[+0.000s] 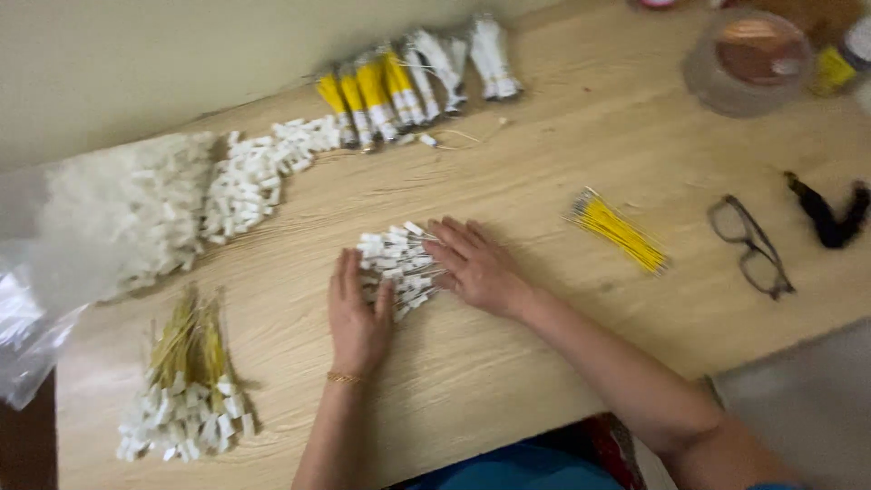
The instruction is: Assembling yellow wires into white plastic connectors on a wooden table
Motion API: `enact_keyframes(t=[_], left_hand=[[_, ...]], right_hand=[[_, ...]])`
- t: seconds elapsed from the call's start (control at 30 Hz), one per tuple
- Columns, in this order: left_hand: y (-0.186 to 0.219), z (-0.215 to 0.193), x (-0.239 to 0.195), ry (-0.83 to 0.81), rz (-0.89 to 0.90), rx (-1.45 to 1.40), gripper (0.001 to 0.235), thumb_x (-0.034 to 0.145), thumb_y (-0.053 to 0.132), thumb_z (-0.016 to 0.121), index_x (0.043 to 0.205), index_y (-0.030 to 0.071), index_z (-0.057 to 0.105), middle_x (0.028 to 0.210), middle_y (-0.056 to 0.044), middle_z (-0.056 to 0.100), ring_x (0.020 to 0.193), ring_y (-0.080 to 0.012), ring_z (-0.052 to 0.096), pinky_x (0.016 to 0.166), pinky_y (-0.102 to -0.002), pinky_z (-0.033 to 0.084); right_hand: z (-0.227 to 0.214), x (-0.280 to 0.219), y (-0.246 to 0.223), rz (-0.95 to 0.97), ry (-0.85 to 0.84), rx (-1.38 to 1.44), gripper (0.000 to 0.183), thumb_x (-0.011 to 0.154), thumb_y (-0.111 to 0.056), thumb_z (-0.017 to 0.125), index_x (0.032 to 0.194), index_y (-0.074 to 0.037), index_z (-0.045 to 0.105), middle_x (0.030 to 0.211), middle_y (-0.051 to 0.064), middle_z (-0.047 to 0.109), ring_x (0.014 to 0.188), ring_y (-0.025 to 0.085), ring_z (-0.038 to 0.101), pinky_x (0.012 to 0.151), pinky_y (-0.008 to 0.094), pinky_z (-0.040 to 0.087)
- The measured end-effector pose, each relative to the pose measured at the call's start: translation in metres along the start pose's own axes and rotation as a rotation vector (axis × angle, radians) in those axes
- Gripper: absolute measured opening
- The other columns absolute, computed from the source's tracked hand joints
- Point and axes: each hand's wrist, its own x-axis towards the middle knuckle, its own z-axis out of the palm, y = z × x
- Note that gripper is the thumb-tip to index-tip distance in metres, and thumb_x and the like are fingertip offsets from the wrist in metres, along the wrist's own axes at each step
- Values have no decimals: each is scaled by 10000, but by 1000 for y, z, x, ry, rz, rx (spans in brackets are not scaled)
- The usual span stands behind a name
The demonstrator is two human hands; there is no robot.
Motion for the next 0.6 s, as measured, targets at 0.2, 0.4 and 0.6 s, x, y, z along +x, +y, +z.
enact_keyframes(t=[0.2,0.4,0.6], left_hand=[[-1,-7,-25,84,49,60,623,859,229,688,1413,83,444,1472,-194,345,1342,-416,388,1046,-501,393],[45,-17,-67,108,241,38,405,885,72,623,1277,40,525,1428,-234,384,1349,-409,398,1137,-508,360],[94,-9,-70,-49,420,-98,396,853,36,622,1232,40,507,1363,-247,436,1246,-366,479,1057,-449,477]], right_hand=[[-73,-83,98,535,280,-303,376,844,-195,710,1196,-85,638,1145,153,598,1128,373,576,921,490,480],[-127,-113,81,1099,-192,-200,493,912,-471,519,1241,-116,609,1228,187,564,1152,397,445,947,481,375],[-143,-97,66,1107,-197,-85,368,900,-332,642,1183,-97,630,1165,88,660,1034,286,605,850,441,442]])
